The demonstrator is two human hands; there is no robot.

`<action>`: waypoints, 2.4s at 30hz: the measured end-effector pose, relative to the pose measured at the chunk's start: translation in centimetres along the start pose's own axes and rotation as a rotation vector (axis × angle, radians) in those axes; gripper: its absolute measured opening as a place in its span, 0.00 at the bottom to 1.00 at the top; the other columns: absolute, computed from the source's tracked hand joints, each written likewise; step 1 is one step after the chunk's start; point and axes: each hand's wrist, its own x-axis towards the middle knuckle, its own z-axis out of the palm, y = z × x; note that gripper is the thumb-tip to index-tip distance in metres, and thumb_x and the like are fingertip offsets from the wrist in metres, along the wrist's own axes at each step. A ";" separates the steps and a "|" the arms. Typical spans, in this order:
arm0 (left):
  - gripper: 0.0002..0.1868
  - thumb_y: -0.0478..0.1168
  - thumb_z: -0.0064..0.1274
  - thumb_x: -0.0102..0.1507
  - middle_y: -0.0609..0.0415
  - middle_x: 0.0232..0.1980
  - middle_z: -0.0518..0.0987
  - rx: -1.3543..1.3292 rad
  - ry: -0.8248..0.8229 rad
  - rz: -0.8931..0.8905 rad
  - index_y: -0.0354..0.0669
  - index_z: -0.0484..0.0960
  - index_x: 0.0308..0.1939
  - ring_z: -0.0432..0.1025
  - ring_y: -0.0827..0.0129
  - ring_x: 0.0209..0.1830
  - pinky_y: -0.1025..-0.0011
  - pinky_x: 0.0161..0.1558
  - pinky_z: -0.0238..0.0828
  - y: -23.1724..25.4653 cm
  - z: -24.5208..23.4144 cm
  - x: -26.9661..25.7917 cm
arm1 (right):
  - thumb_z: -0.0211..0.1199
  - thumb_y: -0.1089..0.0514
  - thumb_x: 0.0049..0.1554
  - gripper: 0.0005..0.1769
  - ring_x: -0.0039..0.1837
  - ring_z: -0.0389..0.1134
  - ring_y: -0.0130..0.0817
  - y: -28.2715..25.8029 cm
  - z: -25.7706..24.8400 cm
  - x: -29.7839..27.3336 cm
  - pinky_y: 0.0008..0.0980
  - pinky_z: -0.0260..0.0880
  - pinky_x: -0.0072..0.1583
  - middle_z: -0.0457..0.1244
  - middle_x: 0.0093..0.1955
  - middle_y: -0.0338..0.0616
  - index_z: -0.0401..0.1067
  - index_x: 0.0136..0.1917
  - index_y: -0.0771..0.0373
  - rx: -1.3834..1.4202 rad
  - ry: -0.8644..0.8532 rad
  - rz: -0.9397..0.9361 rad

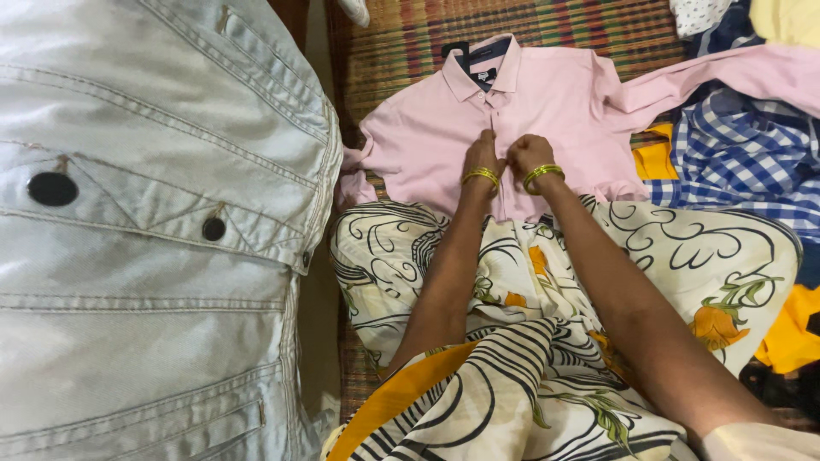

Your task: The person buttons a pink shirt laid out on a mat, then smooths the fabric and places a hanger inside the collar. The person continues to button the shirt and folds the sleeves.

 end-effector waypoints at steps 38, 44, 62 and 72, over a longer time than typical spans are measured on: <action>0.18 0.45 0.57 0.60 0.46 0.54 0.83 0.419 -0.516 -0.023 0.47 0.82 0.53 0.78 0.54 0.55 0.58 0.53 0.77 0.2 4.0 -5.0 | 0.65 0.65 0.60 0.05 0.46 0.73 0.33 -30.4 -0.3 -36.2 0.33 0.79 0.50 0.70 0.46 0.47 0.74 0.50 0.68 0.063 -0.752 -1.040; 0.16 0.44 0.57 0.59 0.45 0.52 0.84 0.422 -0.489 -0.009 0.46 0.85 0.50 0.79 0.53 0.53 0.59 0.52 0.78 0.1 3.9 -5.0 | 0.65 0.65 0.60 0.04 0.45 0.73 0.33 -30.4 0.4 -35.9 0.33 0.79 0.49 0.70 0.45 0.47 0.74 0.50 0.68 0.053 -0.752 -1.040; 0.13 0.40 0.57 0.61 0.42 0.50 0.84 0.458 -0.574 0.031 0.43 0.86 0.48 0.80 0.52 0.50 0.57 0.49 0.78 -1.3 5.9 -4.5 | 0.65 0.65 0.61 0.03 0.42 0.73 0.34 -28.2 1.7 -31.4 0.33 0.80 0.47 0.70 0.44 0.47 0.74 0.49 0.67 0.065 -0.736 -1.026; 0.09 0.40 0.55 0.61 0.43 0.44 0.85 0.134 -0.218 -0.029 0.45 0.86 0.42 0.80 0.50 0.45 0.59 0.47 0.76 -4.7 5.0 2.0 | 0.65 0.65 0.62 0.03 0.41 0.73 0.34 -9.4 -0.7 0.2 0.33 0.80 0.46 0.70 0.43 0.47 0.74 0.49 0.67 0.180 -0.169 -0.438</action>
